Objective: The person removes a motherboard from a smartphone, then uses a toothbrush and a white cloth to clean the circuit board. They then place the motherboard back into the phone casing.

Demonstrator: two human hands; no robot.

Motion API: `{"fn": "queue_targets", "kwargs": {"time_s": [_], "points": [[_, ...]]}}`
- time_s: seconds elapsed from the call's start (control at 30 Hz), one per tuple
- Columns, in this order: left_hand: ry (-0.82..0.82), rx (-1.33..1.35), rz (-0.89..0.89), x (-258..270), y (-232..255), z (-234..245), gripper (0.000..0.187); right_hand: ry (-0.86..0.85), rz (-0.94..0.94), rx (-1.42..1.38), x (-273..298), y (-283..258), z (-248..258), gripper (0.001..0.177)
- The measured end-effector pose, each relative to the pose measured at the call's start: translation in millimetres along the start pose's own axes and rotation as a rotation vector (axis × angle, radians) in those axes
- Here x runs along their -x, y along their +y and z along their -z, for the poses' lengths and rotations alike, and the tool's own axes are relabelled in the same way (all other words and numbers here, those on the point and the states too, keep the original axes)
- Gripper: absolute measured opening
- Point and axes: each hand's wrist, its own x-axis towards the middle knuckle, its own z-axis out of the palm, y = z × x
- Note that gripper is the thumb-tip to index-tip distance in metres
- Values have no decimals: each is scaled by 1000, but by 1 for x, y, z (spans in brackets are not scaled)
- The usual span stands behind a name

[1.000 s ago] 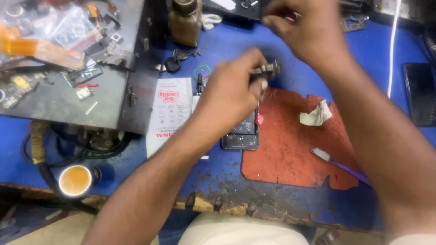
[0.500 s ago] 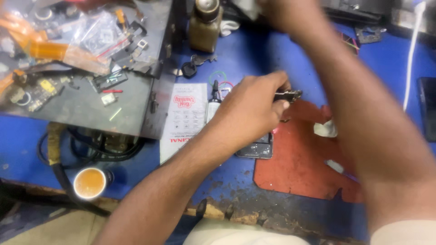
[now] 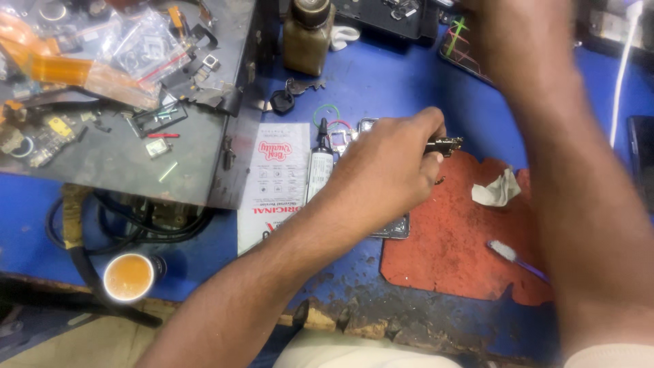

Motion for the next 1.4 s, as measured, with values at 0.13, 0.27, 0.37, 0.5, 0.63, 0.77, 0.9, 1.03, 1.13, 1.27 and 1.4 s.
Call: {"fn": "queue_targets", "kwargs": {"time_s": [0.13,0.27,0.37,0.5,0.63,0.77,0.9,1.03,1.13,1.27,1.4], "points": [[-34,-20,68,-2,0,1,21,-23,27,-415,-11,-40,-14,29],[-11,-21,52,-5,-3,1,19,71,33,-362,-11,-53,-20,17],[9,26,72,-5,-5,1,17,32,26,-348,5,-47,-6,15],[173,157,-72,-7,-9,-1,16,-52,-45,-322,56,-44,42,13],[258,274,-15,-11,-14,-3,15,-203,-200,-266,104,-55,99,16],[182,466,78,-17,-19,-7,15,-297,-281,-195,140,-79,140,16],[79,608,122,-19,-20,-13,18,-264,-368,-259,167,-105,154,15],[55,664,134,-18,-21,-19,18,-222,-395,-424,180,-102,152,18],[67,587,156,-17,-21,-22,17,-188,-523,-450,177,-79,147,15],[93,524,162,-18,-18,-21,17,-271,-578,-523,162,-57,138,14],[100,525,145,-19,-19,-23,17,-432,-353,-559,146,-50,135,37]]}}
